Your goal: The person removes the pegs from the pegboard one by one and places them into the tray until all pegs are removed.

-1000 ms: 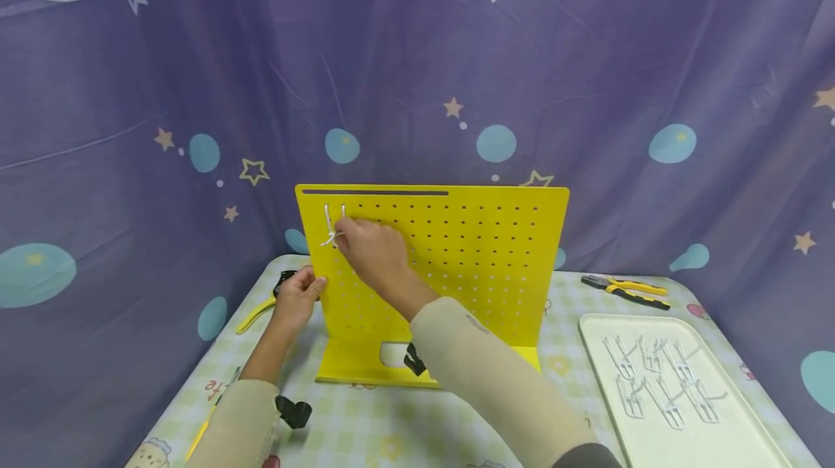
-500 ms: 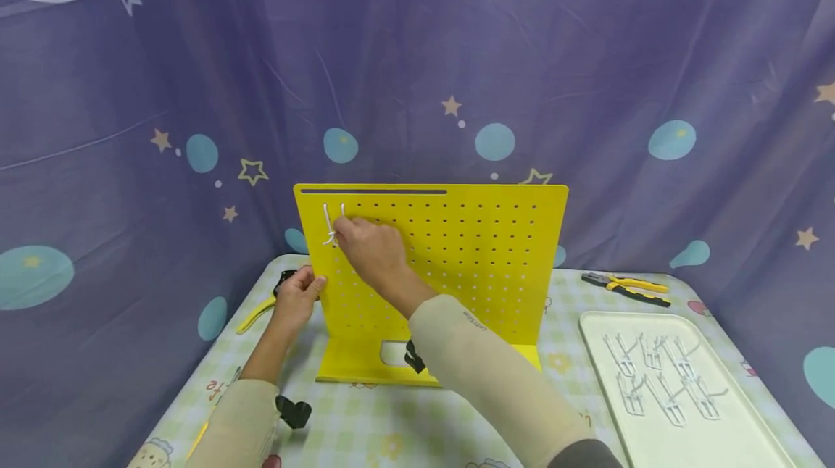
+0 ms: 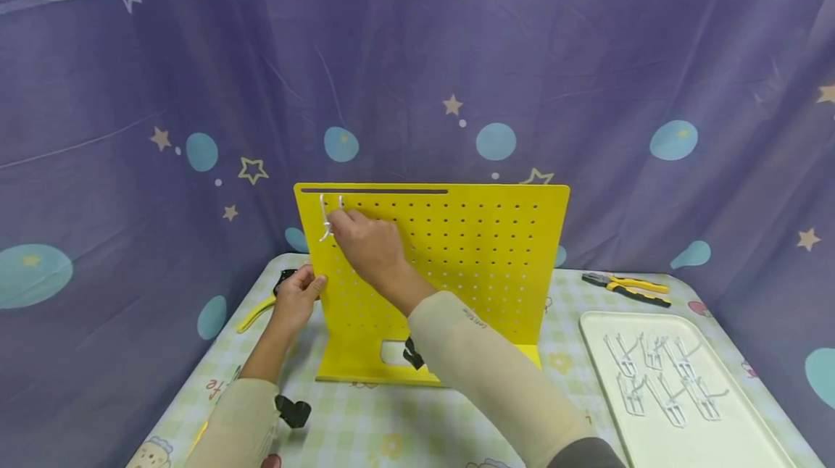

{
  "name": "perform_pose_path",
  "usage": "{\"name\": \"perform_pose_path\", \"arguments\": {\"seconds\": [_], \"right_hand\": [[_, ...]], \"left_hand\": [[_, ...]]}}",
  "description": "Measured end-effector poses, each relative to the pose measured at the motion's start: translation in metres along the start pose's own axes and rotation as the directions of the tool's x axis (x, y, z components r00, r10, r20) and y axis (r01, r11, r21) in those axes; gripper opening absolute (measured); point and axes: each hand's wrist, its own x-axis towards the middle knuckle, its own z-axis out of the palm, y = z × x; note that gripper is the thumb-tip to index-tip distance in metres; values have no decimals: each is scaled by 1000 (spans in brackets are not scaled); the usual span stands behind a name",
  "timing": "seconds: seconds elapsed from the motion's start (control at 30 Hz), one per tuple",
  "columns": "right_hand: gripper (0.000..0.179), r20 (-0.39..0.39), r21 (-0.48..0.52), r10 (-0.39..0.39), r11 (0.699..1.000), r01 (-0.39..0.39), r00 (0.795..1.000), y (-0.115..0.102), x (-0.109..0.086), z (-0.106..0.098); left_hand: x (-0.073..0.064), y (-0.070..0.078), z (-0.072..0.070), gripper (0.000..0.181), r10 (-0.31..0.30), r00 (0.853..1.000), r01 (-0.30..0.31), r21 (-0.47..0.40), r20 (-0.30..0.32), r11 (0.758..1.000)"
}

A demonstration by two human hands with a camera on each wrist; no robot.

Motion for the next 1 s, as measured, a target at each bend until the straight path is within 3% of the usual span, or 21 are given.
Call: {"name": "perform_pose_path", "arguments": {"seconds": [0.1, 0.2, 0.37, 0.6, 0.8, 0.9, 1.0], "right_hand": [[7, -36, 56, 4, 998, -2, 999, 2, 0, -3], [8, -25, 123, 3, 992, 1, 1000, 4, -2, -8], [5, 81, 239, 11, 971, -30, 997, 12, -7, -22], [4, 190, 308, 2, 949, -61, 982, 30, -25, -43], [4, 311, 371, 45, 914, -165, 949, 51, -47, -59], [4, 337, 390, 53, 901, -191, 940, 62, -60, -69], [2, 326, 414, 54, 889, -194, 944, 74, -74, -78]], "left_hand": [[0, 1, 0, 31, -9, 1000, 9, 1, 2, 1000], [1, 1, 0, 32, -22, 1000, 22, 10, 9, 1000], [2, 1, 1, 29, -23, 1000, 23, 17, 12, 1000], [4, -1, 4, 31, -6, 1000, 5, 29, 20, 1000], [4, -2, 4, 32, -37, 999, 36, 24, 31, 999], [2, -2, 1, 34, -41, 999, 40, 15, 37, 999], [1, -1, -2, 34, -38, 998, 37, 10, 43, 999]]}}
